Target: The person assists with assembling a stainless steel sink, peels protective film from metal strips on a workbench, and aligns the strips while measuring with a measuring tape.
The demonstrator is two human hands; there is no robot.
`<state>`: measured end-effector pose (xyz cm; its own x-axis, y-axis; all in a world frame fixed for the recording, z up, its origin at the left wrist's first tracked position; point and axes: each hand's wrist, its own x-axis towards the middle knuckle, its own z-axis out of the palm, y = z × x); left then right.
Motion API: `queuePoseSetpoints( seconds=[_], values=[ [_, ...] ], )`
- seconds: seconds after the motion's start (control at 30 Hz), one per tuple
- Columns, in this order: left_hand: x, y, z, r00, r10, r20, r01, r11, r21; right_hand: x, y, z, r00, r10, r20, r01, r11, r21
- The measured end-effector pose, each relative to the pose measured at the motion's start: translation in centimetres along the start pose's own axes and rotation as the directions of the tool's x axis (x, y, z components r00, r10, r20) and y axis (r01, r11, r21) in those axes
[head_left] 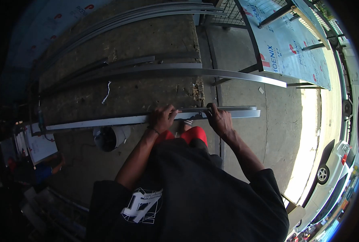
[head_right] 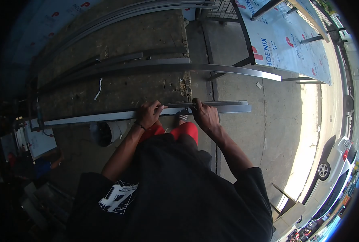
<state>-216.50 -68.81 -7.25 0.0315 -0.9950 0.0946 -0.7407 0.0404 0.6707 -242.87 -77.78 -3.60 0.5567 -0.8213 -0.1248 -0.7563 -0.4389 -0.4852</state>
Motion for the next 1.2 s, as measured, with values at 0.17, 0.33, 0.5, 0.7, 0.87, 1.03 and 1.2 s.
queuePoseSetpoints(
  seconds=[0.17, 0.33, 0.5, 0.7, 0.87, 1.03, 1.2],
  values=[
    [0.1, 0.1, -0.1, 1.000, 0.007, -0.022, -0.007, 1.000, 0.000, -1.5, -0.6, 3.1, 0.999, -0.037, -0.030, 0.035, 0.997, -0.068],
    [0.1, 0.1, -0.2, 1.000, -0.009, -0.005, 0.009, 1.000, -0.008, -2.1, -1.0, 3.9, 0.999, -0.006, -0.045, 0.008, 0.999, 0.032],
    [0.0, -0.2, 0.1, 1.000, -0.011, 0.013, 0.011, 1.000, 0.010, -2.0, -0.8, 4.4, 0.998, -0.023, -0.054, 0.021, 0.999, -0.030],
    [-0.1, -0.3, 0.0, 1.000, -0.005, 0.015, 0.005, 1.000, 0.010, -1.8, 1.1, 0.6, 0.980, 0.145, -0.138, -0.147, 0.989, -0.010],
    [0.1, -0.2, 0.0, 1.000, 0.008, 0.018, -0.008, 1.000, 0.004, -1.6, 5.7, -1.1, 0.897, 0.303, -0.321, -0.193, 0.923, 0.334],
    [-0.1, -0.4, 0.2, 1.000, -0.004, 0.013, 0.004, 1.000, 0.017, -0.8, 4.2, -4.3, 0.800, 0.321, -0.507, -0.006, 0.849, 0.529],
    [-0.1, -0.4, 0.2, 0.999, -0.018, 0.027, 0.017, 1.000, 0.022, -0.7, -0.6, -4.4, 0.991, 0.122, -0.048, -0.073, 0.819, 0.570]
  ],
)
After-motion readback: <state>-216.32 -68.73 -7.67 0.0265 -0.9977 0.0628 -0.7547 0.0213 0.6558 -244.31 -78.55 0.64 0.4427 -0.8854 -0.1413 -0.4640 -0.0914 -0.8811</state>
